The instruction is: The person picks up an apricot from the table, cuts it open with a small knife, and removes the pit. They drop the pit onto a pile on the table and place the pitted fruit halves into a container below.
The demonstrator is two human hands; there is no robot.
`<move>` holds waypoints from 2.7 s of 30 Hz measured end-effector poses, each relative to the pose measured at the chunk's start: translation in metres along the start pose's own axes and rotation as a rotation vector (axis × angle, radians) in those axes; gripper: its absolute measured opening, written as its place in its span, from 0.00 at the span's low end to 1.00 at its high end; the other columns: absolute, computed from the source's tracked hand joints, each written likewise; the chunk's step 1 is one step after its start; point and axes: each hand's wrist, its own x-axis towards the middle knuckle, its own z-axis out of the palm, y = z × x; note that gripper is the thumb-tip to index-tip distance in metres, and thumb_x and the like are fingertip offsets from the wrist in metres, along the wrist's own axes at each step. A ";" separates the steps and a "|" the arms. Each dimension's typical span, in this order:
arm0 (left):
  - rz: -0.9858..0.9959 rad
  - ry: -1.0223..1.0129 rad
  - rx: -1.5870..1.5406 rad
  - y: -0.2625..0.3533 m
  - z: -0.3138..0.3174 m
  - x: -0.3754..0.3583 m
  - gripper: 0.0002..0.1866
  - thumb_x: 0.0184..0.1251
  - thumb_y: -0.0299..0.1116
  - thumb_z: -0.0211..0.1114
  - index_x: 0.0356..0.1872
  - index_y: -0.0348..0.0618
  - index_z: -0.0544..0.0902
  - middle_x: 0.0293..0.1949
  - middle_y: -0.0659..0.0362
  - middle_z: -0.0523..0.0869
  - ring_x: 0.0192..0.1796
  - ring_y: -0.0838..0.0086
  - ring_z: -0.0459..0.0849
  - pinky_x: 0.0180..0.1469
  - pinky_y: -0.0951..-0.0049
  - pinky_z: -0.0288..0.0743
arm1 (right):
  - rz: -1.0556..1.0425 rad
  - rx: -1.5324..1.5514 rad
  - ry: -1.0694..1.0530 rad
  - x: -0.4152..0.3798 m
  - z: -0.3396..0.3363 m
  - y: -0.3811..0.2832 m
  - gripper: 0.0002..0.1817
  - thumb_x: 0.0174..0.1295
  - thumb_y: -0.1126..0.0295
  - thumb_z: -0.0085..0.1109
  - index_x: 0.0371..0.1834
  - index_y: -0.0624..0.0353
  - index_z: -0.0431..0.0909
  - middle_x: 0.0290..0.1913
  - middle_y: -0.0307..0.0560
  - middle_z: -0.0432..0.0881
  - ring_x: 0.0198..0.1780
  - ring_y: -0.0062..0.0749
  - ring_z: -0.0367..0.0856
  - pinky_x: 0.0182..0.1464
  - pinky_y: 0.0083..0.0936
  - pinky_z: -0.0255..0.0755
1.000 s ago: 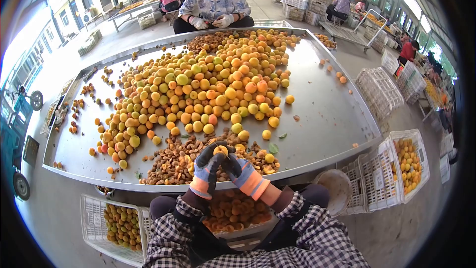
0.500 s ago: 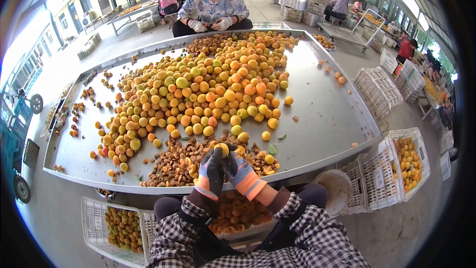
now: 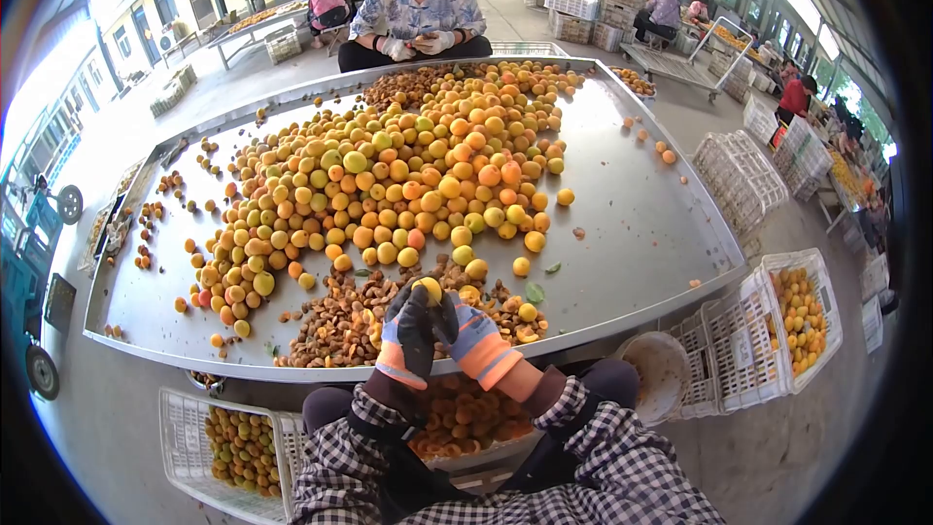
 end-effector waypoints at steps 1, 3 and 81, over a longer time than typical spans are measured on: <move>-0.018 0.040 -0.054 -0.003 -0.002 0.001 0.15 0.71 0.39 0.57 0.47 0.37 0.76 0.35 0.57 0.82 0.34 0.73 0.80 0.38 0.76 0.74 | 0.002 -0.001 0.003 0.001 0.000 0.001 0.14 0.62 0.67 0.52 0.47 0.60 0.66 0.36 0.61 0.80 0.39 0.59 0.79 0.38 0.46 0.73; -0.015 0.021 -0.053 -0.001 -0.005 0.003 0.17 0.69 0.39 0.60 0.51 0.38 0.76 0.38 0.58 0.83 0.37 0.75 0.81 0.40 0.77 0.74 | 0.011 -0.012 -0.049 0.004 -0.005 0.000 0.15 0.62 0.65 0.53 0.48 0.61 0.66 0.36 0.62 0.80 0.40 0.59 0.79 0.39 0.46 0.74; 0.472 -0.118 0.813 0.006 0.001 0.013 0.15 0.67 0.38 0.56 0.40 0.34 0.80 0.31 0.60 0.82 0.34 0.78 0.79 0.35 0.77 0.73 | -0.125 0.357 0.053 0.005 -0.022 -0.006 0.24 0.56 0.75 0.58 0.58 0.60 0.67 0.51 0.53 0.77 0.54 0.47 0.77 0.54 0.32 0.73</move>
